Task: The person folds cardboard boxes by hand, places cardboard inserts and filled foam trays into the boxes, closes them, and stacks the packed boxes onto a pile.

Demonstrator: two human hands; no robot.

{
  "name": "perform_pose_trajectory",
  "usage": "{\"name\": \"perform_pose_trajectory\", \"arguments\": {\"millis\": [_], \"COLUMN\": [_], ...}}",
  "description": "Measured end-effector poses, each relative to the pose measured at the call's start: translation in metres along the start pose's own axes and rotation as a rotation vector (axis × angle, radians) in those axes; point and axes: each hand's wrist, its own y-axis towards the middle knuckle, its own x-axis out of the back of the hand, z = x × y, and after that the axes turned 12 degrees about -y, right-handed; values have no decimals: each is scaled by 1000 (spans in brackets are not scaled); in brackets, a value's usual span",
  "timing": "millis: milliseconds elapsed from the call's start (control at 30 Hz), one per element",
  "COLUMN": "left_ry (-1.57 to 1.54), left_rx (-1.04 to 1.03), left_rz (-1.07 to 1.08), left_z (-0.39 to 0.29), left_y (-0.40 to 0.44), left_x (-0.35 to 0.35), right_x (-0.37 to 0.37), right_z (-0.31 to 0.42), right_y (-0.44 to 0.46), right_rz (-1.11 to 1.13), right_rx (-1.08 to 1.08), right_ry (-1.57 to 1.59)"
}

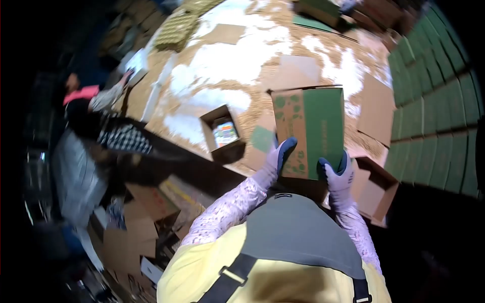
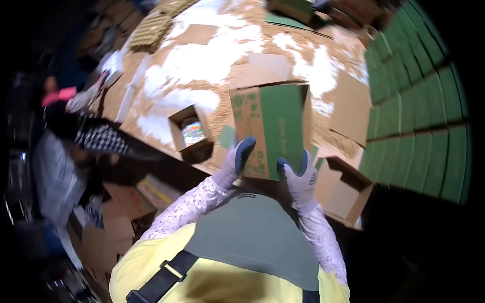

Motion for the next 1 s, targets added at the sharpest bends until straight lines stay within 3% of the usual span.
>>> {"name": "perform_pose_trajectory", "arguments": {"millis": [33, 67, 100, 133, 200, 233, 267, 300, 333, 400, 467, 533, 567, 600, 667, 700, 733, 833, 900, 933, 1000], "left_ry": [-118, 531, 1162, 1424, 1301, 1488, 1746, 1945, 2103, 1825, 1622, 1658, 1576, 1429, 1557, 1604, 1563, 1570, 1561, 1511, 1542], "left_rx": [91, 201, 170, -113, -813, -907, -905, -581, -245, -373, -649, -810, -741, -811, -609, -352, -304, -165, -63, 1, -138], "left_rz": [-88, 137, 421, 428, 302, 190, -45, 34, 109, 230, 229, -28, -246, -419, -902, -1111, -1242, -1371, -1396, -1403, -1473], "left_z": [11, 23, 34, 0, -41, -66, -79, -63, -48, -70, -119, -202, -248, -288, -378, -417, -445, -520, -551, -562, -565], "left_y": [1, -5, -10, -52, -62, -48, -41, -20, 1, 4, 19, 31, 41, 65, 93, 101, 114, 142, 160, 165, 190], "left_x": [8, 26, 43, -2, -27, -29, -30, -2, 25, 26, 43, 69, 87, 132, 209, 240, 286, 367, 383, 380, 405], "right_x": [14, 13, 5, -8, -14, -13, -8, -7, -1, -21, -40, -39, -40, -40, -36, -34, -35, -42, -40, -41, -61], "right_z": [30, 28, -20, -66, -70, -46, -20, -13, 7, -32, -75, -93, -93, -92, -98, -101, -102, -96, -95, -76, -18], "right_y": [22, 33, 29, 15, -13, -11, -8, -3, 4, 3, 0, -8, -7, -7, -7, -7, -7, -5, -4, 3, 31], "right_rz": [195, 363, 481, 591, 707, 699, 692, 552, 446, -58, -166, -40, -24, -6, -7, -11, -18, -52, -42, 14, 130], "right_rx": [131, 306, 454, 596, 699, 597, 488, 471, 427, 174, -231, -372, -417, -466, -514, -543, -572, -603, -680, -578, -342], "right_ry": [-452, -757, -848, -944, -997, -873, -741, -630, -715, -689, -494, -536, -544, -556, -580, -558, -533, -567, -676, -939, -1451]}}
